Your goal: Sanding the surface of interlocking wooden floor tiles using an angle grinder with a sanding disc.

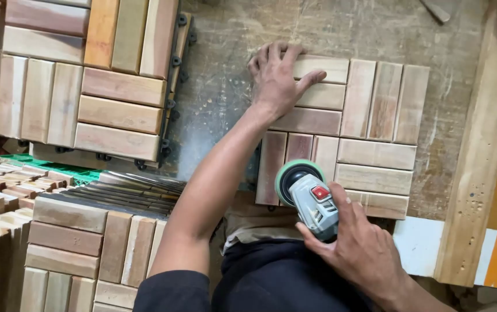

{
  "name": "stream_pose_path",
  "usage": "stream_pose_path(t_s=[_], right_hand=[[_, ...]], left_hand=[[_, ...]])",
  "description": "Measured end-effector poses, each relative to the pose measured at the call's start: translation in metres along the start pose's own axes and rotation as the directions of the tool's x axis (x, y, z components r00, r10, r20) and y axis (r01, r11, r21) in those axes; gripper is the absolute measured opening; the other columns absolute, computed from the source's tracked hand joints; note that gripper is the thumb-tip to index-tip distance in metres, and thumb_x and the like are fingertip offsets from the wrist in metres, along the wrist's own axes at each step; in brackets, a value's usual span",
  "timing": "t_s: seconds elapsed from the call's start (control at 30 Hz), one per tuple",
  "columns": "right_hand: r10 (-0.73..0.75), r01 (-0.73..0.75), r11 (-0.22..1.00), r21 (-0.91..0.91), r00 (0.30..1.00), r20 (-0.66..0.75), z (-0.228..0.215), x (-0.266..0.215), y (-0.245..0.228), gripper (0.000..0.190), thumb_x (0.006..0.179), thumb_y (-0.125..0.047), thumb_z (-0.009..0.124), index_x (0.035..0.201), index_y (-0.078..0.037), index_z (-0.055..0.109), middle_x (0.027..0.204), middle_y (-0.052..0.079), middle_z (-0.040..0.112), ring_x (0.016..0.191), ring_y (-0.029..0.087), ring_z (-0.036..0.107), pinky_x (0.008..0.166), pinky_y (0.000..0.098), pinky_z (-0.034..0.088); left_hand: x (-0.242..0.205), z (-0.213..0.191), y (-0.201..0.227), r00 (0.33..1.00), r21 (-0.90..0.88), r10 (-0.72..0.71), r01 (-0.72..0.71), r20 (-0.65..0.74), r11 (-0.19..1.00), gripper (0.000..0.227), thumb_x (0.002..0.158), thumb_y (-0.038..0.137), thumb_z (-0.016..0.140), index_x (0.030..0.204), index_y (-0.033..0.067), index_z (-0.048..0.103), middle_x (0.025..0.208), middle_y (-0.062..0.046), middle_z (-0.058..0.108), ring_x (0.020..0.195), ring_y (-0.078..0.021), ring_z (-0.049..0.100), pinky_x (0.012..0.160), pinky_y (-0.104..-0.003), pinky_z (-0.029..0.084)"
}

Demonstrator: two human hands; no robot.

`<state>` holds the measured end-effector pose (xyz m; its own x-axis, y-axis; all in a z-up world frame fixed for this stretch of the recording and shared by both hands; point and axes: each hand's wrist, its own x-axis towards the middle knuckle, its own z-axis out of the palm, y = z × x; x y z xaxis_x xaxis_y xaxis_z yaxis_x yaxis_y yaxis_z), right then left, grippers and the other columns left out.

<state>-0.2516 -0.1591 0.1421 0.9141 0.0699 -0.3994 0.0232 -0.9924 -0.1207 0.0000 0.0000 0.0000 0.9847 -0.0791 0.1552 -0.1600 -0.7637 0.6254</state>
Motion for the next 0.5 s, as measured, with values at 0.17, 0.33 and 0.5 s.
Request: stream_pose_path(t_s=[0.17,0.33,0.5], right_hand=[[0.09,-0.088,0.995,0.039,0.994,-0.069,-0.006,0.005,0.029,0.104,0.071,-0.075,0.069,0.154,-0.025,0.032,0.117,0.011,0.068,0.078,0.047,0.074,0.058,0.0614,0.059],[0.523,-0.582,0.794,0.175,0.801,0.29,-0.072,0.016,0.052,0.1,0.076,-0.069,0.062,0.16,-0.032,0.022,0.129,0.031,0.065,0.114,0.055,0.067,0.096,0.0639,0.055],[0.718,-0.768,0.567,0.299,0.638,0.277,-0.1,0.028,0.065,0.088,0.084,-0.057,0.063,0.158,-0.022,0.033,0.138,0.031,0.058,0.127,0.052,0.054,0.103,0.0604,0.043]], left_hand=[[0.002,-0.002,0.001,1.0,0.002,0.013,-0.013,-0.004,1.0,0.06,0.081,0.076,0.062,0.118,0.029,0.07,0.122,-0.008,0.059,0.123,-0.0335,0.047,0.103,-0.056,0.03],[0.004,-0.009,0.005,0.999,-0.016,0.002,-0.001,0.053,1.0,0.063,0.083,0.077,0.059,0.121,0.0278,0.069,0.126,-0.009,0.057,0.125,-0.0333,0.043,0.105,-0.055,0.027],[0.003,-0.006,0.004,0.998,-0.007,-0.034,0.034,0.055,0.999,0.061,0.083,0.076,0.062,0.121,0.0292,0.07,0.129,-0.009,0.056,0.129,-0.0334,0.041,0.108,-0.056,0.024]])
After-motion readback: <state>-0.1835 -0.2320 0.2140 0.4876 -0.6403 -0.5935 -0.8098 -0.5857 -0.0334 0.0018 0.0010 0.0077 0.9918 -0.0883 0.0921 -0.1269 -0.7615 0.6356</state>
